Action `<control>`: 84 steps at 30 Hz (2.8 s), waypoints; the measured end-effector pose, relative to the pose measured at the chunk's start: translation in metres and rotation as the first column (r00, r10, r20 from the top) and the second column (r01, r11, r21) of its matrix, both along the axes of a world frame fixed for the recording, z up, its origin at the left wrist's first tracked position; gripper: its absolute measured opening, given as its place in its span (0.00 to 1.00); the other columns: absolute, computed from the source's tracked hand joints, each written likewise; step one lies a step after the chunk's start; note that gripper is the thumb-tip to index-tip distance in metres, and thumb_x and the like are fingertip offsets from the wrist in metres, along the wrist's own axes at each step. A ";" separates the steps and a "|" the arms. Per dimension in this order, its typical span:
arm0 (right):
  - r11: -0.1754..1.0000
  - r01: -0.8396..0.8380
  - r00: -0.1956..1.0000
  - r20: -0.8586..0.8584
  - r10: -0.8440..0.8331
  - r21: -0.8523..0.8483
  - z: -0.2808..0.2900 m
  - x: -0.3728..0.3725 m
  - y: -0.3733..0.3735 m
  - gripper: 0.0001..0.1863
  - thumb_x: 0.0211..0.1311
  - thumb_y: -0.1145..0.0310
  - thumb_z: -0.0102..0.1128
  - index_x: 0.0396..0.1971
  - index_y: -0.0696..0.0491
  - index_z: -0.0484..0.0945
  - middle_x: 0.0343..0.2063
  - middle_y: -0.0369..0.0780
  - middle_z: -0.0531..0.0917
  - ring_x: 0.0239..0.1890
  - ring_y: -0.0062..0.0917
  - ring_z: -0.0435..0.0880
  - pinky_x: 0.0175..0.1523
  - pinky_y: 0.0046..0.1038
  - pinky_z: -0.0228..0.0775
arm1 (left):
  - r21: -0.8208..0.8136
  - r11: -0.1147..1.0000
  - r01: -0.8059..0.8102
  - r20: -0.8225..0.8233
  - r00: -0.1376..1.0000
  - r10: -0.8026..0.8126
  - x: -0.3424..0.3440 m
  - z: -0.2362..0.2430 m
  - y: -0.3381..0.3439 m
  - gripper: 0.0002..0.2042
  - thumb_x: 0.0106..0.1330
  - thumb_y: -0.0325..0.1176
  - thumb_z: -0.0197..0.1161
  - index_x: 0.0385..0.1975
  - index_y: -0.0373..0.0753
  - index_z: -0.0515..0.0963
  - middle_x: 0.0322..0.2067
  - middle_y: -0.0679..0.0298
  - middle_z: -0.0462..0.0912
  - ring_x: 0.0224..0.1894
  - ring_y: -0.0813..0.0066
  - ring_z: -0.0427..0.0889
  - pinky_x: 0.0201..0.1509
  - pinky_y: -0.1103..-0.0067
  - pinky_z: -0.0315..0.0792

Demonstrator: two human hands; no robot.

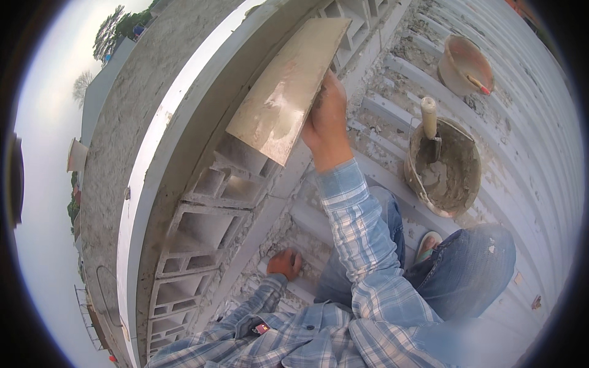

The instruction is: The person scoops cement from a bucket using a trowel and applies it to a curved concrete wall. They use a wooden float to smooth the surface, repeatedly spreading and leveling the material along the wall's edge.

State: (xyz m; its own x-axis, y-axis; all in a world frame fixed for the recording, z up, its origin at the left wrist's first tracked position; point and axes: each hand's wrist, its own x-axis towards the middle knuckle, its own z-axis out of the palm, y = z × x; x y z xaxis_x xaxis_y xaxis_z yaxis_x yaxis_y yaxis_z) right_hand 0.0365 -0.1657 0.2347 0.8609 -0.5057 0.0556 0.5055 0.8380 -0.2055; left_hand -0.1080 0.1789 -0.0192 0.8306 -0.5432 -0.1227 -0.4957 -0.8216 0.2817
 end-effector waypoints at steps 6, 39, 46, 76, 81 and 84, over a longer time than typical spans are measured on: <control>1.000 0.015 0.999 0.038 -0.016 0.020 -0.006 0.023 0.000 0.17 0.76 0.63 0.48 0.51 0.61 0.74 0.46 0.42 0.82 0.46 0.28 0.83 0.52 0.31 0.79 | -0.028 1.000 -0.003 0.006 1.000 0.004 -0.002 0.002 0.003 0.12 0.67 0.43 0.59 0.34 0.40 0.75 0.29 0.53 0.83 0.31 0.51 0.83 0.38 0.61 0.78; 0.998 -0.066 0.997 -0.047 0.067 0.008 0.004 0.000 0.040 0.16 0.74 0.65 0.48 0.51 0.60 0.75 0.46 0.41 0.82 0.46 0.26 0.83 0.51 0.30 0.79 | -0.062 0.998 -0.021 -0.003 1.000 0.021 0.000 0.004 -0.002 0.10 0.66 0.41 0.61 0.31 0.40 0.75 0.27 0.55 0.82 0.30 0.53 0.83 0.36 0.62 0.77; 0.997 -0.073 0.997 -0.040 0.072 -0.014 0.002 -0.016 0.083 0.18 0.75 0.63 0.44 0.52 0.60 0.73 0.46 0.42 0.82 0.45 0.28 0.85 0.50 0.31 0.83 | -0.023 0.999 -0.032 -0.046 0.998 0.031 0.002 0.005 -0.002 0.09 0.66 0.41 0.60 0.32 0.42 0.75 0.27 0.56 0.82 0.31 0.54 0.83 0.38 0.64 0.77; 0.277 0.385 0.724 0.103 -0.682 -0.880 -0.010 -0.034 0.107 0.25 0.57 0.69 0.72 0.54 0.60 0.75 0.44 0.44 0.82 0.46 0.33 0.83 0.50 0.33 0.76 | -0.085 0.991 -0.107 -0.086 0.991 0.100 0.001 0.010 -0.007 0.10 0.64 0.40 0.62 0.30 0.41 0.76 0.28 0.55 0.83 0.32 0.53 0.84 0.40 0.62 0.78; 0.159 0.443 0.659 0.200 -0.725 -0.883 0.004 -0.012 0.120 0.24 0.56 0.69 0.72 0.52 0.60 0.77 0.42 0.43 0.83 0.43 0.37 0.84 0.47 0.32 0.77 | -0.022 0.995 -0.095 -0.160 0.983 0.090 0.004 0.015 -0.014 0.12 0.65 0.44 0.61 0.35 0.42 0.79 0.33 0.56 0.85 0.35 0.55 0.85 0.43 0.63 0.79; 0.124 0.539 0.669 0.334 -0.664 -0.833 0.018 -0.026 0.167 0.26 0.53 0.68 0.73 0.53 0.57 0.79 0.46 0.42 0.85 0.44 0.35 0.85 0.48 0.32 0.78 | 0.268 0.954 0.134 0.052 0.987 -0.153 -0.004 -0.026 0.018 0.20 0.66 0.52 0.59 0.50 0.46 0.80 0.44 0.60 0.86 0.43 0.60 0.85 0.51 0.66 0.79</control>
